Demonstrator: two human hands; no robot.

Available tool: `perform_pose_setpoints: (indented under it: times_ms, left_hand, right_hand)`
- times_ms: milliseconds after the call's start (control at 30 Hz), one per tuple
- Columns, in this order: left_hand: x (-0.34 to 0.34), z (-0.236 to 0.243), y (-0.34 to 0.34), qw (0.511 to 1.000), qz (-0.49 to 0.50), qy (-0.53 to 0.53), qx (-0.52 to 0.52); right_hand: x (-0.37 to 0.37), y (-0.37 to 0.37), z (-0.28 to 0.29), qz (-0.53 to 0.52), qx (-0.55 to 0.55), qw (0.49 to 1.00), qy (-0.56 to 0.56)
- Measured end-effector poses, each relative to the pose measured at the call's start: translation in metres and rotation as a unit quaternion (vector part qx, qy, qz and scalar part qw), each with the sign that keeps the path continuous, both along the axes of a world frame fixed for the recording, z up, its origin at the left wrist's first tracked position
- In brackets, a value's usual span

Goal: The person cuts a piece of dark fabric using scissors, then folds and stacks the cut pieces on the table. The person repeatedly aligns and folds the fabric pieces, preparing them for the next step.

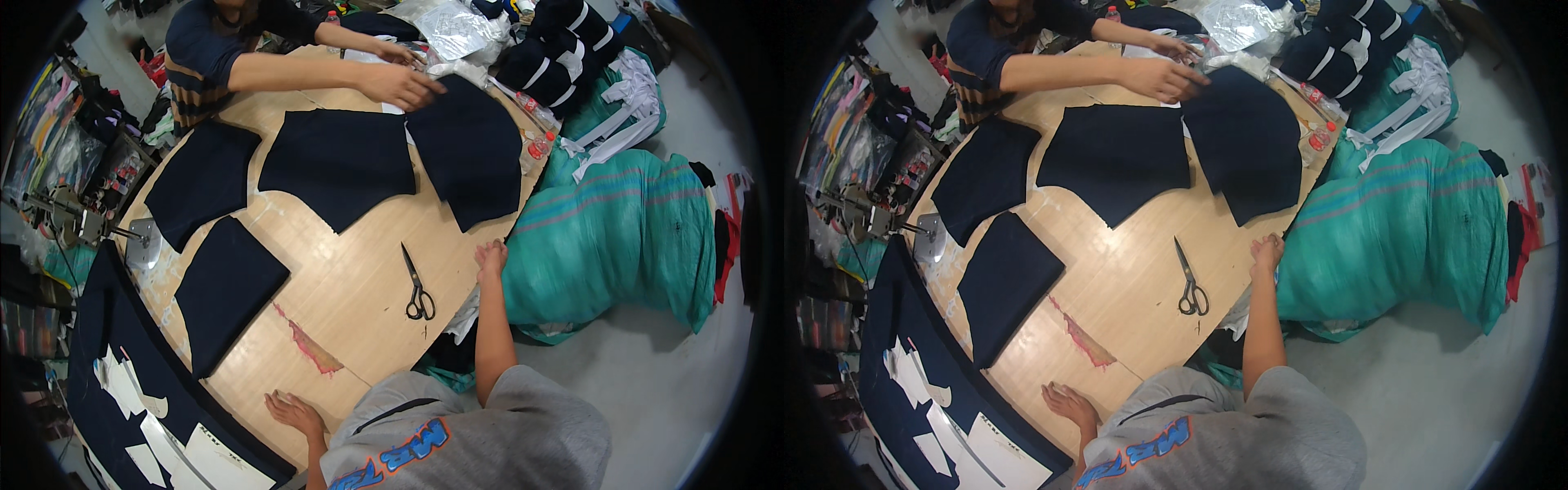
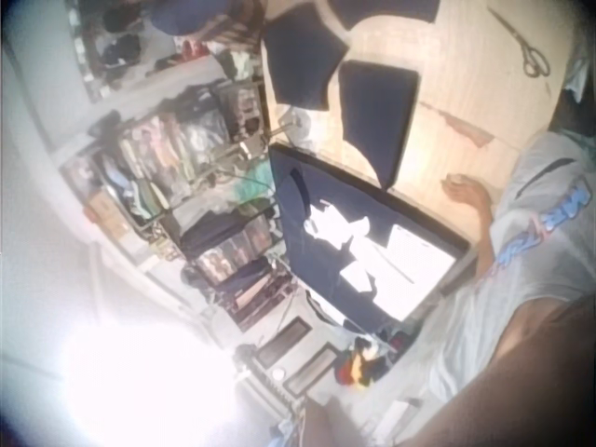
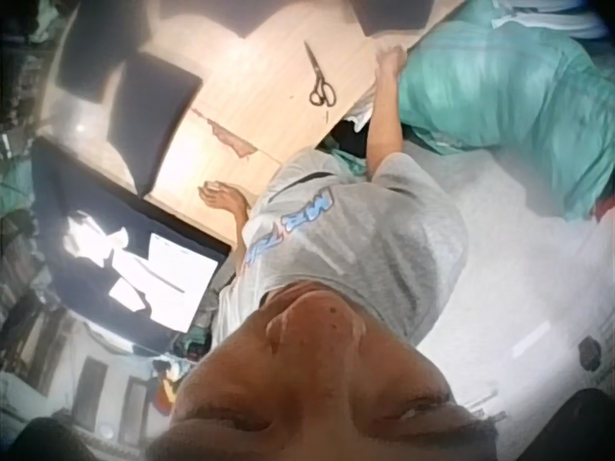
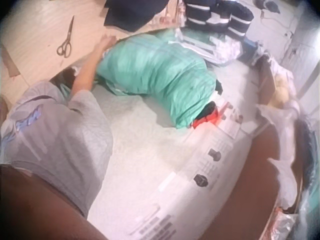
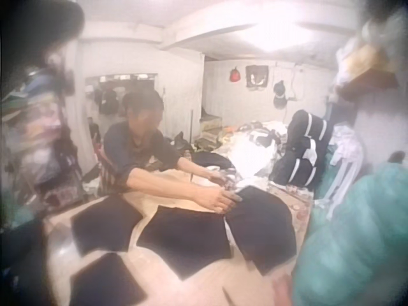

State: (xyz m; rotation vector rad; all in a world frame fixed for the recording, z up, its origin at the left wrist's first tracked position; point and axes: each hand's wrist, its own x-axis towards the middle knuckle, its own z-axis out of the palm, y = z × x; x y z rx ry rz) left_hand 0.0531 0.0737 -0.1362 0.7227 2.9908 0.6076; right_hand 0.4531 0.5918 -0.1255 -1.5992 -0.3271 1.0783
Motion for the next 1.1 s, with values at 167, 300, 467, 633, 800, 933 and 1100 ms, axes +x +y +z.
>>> perform_pose_setpoints:
  times_ms: [167, 300, 467, 633, 800, 933, 1100]
  left_hand:
    - [-0.001, -0.002, -0.002, 1.0, -0.004, -0.003, 0.001]
    - [-0.002, -0.002, -0.001, 1.0, -0.005, -0.002, 0.006]
    - [-0.001, 0.002, 0.001, 1.0, -0.001, -0.009, 0.003]
    - [-0.003, -0.003, 0.001, 1.0, -0.005, -0.003, -0.002]
    - [-0.003, 0.001, 0.001, 1.0, 0.002, -0.007, -0.006]
    - [-0.002, 0.001, 0.007, 1.0, -0.003, -0.012, 0.0]
    - [0.001, 0.005, 0.005, 1.0, 0.009, -0.008, 0.003]
  right_hand:
    - [0.008, -0.024, -0.022, 0.003, -0.047, 0.999, -0.008]
    - [0.001, -0.035, -0.025, 0.056, -0.023, 0.997, -0.045]
    - [-0.034, -0.007, -0.005, 0.175, 0.025, 0.98, 0.095]
    - [-0.09, 0.042, 0.003, 0.102, 0.027, 0.976, 0.189]
    - [-0.128, 0.077, 0.024, 0.026, 0.019, 0.979, 0.2]
    - [-0.127, 0.095, 0.03, 0.009, -0.054, 0.99, 0.129]
    - [-0.133, 0.097, 0.043, 0.011, 0.012, 0.993, 0.12]
